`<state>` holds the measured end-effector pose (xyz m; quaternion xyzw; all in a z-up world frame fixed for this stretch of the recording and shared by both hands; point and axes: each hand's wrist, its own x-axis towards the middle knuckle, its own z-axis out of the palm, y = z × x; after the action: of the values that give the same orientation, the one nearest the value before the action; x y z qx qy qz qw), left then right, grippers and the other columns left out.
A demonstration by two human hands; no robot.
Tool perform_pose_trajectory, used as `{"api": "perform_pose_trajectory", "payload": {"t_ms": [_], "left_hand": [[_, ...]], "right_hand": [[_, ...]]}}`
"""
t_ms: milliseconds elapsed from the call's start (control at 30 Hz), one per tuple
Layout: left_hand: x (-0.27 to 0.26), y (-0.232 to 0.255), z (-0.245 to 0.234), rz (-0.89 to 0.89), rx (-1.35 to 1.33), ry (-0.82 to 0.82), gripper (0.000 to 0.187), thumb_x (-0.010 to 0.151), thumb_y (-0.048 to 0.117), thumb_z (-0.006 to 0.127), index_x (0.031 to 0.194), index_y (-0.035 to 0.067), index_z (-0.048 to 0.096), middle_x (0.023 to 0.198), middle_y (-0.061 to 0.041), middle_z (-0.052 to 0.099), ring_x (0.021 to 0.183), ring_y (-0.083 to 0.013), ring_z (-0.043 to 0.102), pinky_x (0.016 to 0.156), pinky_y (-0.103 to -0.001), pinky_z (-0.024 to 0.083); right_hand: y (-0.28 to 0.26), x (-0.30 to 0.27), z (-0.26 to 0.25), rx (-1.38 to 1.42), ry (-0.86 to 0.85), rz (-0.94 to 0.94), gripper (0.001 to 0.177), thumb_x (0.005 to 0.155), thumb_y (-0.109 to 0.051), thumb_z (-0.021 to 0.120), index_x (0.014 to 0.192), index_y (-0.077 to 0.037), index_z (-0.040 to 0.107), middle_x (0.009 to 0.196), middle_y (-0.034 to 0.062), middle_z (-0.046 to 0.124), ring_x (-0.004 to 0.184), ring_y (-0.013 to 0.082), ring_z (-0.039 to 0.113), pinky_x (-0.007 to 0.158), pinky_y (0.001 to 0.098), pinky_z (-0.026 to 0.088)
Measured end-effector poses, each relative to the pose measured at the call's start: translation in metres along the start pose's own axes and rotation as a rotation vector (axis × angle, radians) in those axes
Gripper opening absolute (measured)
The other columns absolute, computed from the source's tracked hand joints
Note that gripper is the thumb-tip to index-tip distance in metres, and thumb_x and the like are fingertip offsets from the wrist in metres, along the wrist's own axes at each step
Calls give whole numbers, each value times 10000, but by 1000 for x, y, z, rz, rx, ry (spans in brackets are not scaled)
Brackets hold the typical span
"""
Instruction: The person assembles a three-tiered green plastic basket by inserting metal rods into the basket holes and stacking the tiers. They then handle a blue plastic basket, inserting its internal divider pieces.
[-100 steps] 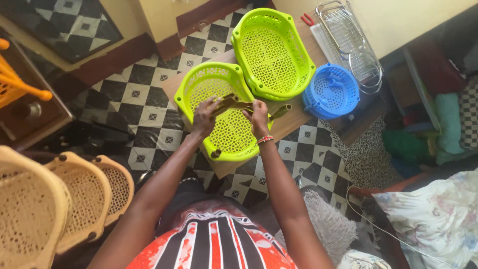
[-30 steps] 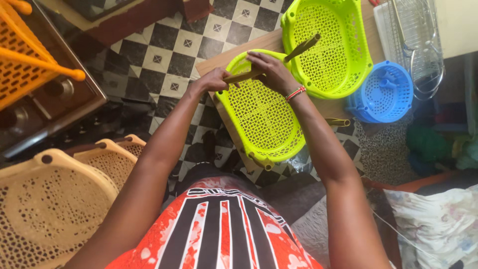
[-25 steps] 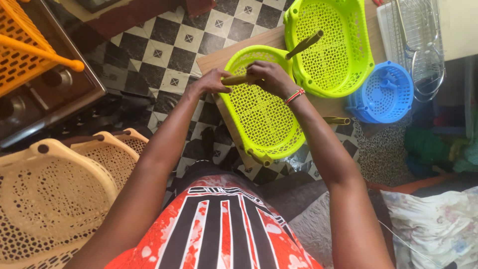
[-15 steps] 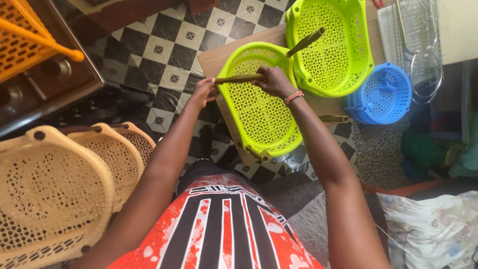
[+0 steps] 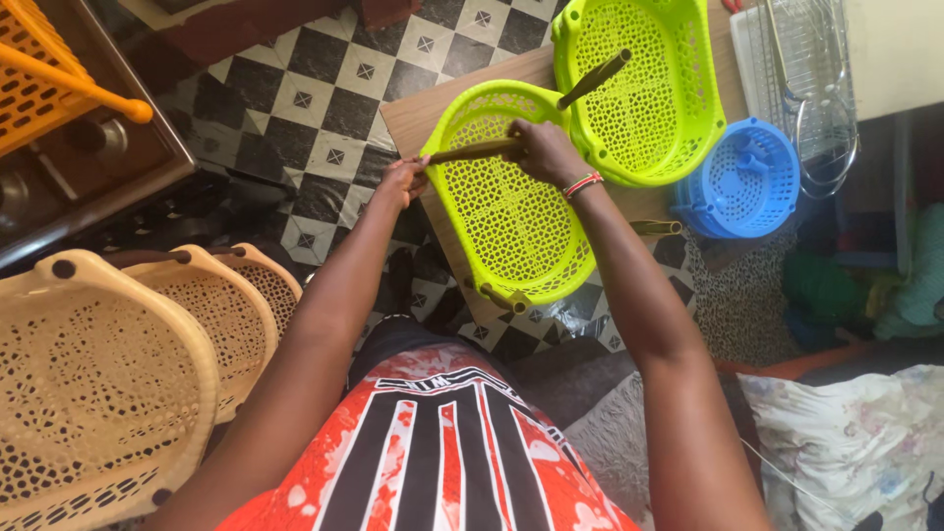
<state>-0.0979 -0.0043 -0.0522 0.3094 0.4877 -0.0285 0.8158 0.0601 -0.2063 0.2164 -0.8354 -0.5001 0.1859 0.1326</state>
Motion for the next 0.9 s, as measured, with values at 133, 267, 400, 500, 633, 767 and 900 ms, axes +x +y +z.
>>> {"api": "perform_pose_trajectory", "payload": {"t_ms": [133, 267, 400, 500, 633, 767, 900], "left_hand": [[1, -7, 1, 14, -26, -36, 306, 833, 235, 855, 1084, 188, 686, 936, 16, 683, 816, -155, 625, 813, -396, 561], [0, -10, -1, 35, -104, -62, 242, 900, 221, 777, 1126, 168, 708, 1003, -5, 724, 885, -172, 699, 862, -418, 597], [-2, -17, -3, 82, -129, -104, 260, 940, 233, 716, 1188, 154, 716, 1072, -15, 759, 960, -201, 736, 849, -410, 603], [-1, -14, 1, 91, -134, -29, 265, 928, 210, 749, 1185, 156, 717, 1067, -1, 752, 965, -198, 718, 808, -408, 581], [-4, -22, 4, 94, -157, 7, 274, 931, 186, 743, 1199, 149, 703, 1059, -1, 732, 926, -197, 708, 779, -388, 580], [3, -21, 14, 164, -184, 65, 296, 936, 182, 723, 1222, 119, 676, 1095, -34, 723, 916, -170, 700, 769, -360, 581], [-15, -44, 14, 421, -67, 245, 293, 976, 211, 626, 1255, 121, 646, 1094, -54, 685, 834, -155, 629, 682, -329, 505]], "right_hand": [[-33, 10, 5, 89, 129, -222, 333, 866, -233, 810, 1080, -63, 619, 842, 177, 720, 787, 411, 690, 664, 506, 526], [-65, 31, 24, 114, 197, -246, 230, 915, -181, 783, 995, -58, 606, 830, 175, 715, 787, 411, 692, 664, 506, 528], [-81, 47, 43, 24, 144, -161, 182, 872, -120, 751, 946, -46, 602, 823, 171, 717, 776, 403, 701, 654, 501, 538], [-81, 56, 46, 67, 177, -149, 173, 854, -100, 734, 938, -42, 595, 814, 152, 730, 780, 395, 710, 666, 494, 549], [-77, 50, 44, 129, 162, -119, 162, 861, -102, 723, 952, -47, 600, 836, 141, 746, 771, 382, 721, 648, 483, 552], [-81, 46, 40, 109, 221, -145, 227, 852, -139, 767, 963, -44, 592, 864, 168, 740, 832, 403, 716, 692, 488, 557], [-101, 35, 44, 185, 147, -104, 500, 869, -153, 774, 1298, -18, 555, 1138, 242, 662, 1017, 417, 677, 852, 492, 539]]}}
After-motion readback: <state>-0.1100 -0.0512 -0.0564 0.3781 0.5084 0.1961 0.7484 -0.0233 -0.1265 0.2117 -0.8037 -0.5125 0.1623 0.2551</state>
